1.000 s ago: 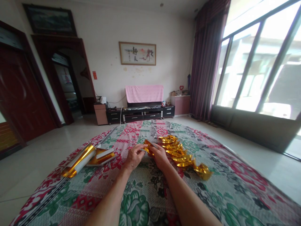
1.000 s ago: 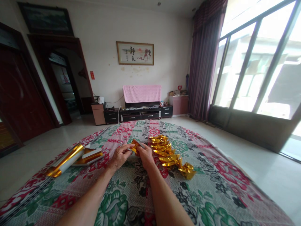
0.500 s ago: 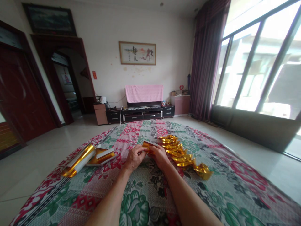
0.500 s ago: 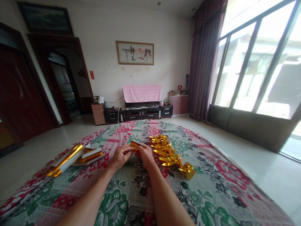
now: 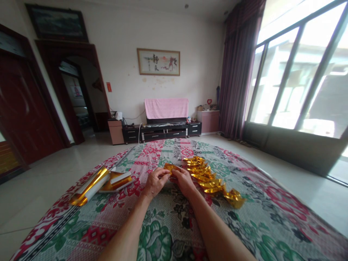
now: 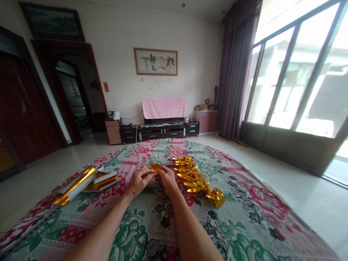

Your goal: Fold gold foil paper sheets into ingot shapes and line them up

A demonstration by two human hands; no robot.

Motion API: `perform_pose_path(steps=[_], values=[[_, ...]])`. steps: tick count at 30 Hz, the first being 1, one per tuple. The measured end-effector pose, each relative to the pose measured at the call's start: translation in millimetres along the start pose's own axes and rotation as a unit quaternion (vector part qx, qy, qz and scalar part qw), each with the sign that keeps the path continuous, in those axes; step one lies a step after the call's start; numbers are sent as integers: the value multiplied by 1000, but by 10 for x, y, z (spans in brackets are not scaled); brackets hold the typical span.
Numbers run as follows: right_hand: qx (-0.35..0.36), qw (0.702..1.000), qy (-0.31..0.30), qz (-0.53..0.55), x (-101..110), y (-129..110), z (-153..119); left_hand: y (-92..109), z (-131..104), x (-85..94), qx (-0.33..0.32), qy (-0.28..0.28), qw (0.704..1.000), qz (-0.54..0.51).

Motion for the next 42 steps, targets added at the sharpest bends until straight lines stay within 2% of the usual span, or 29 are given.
perform_pose_path(steps=[4,8,24,29,42], values=[[-5,1000,-4,2,-5,0,-3,-61,-12,-1,66,13,996,-53],[-4,1000,-9,0,-16,-5,-5,-82,-19,2,96,21,993,-67],[-2,1000,-4,-4,-29,6,-8,-76,-1,-43,43,29,995,-85],[0,1000,-12,-11,-34,13,-4,-86,-15,-42,51,41,992,-104],[-3,999,-31,-13,-50,-1,-18,-175,-15,-58,80,21,991,-102]])
Point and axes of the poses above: each hand's wrist, its own z-axis towards the middle knuckle, its own x-axis out of the back of the hand, y = z × x, the point moved 6 cm from there along z, towards the middle knuckle, and after that the axes turned 7 degrees about -x, right-handed, at the moved point
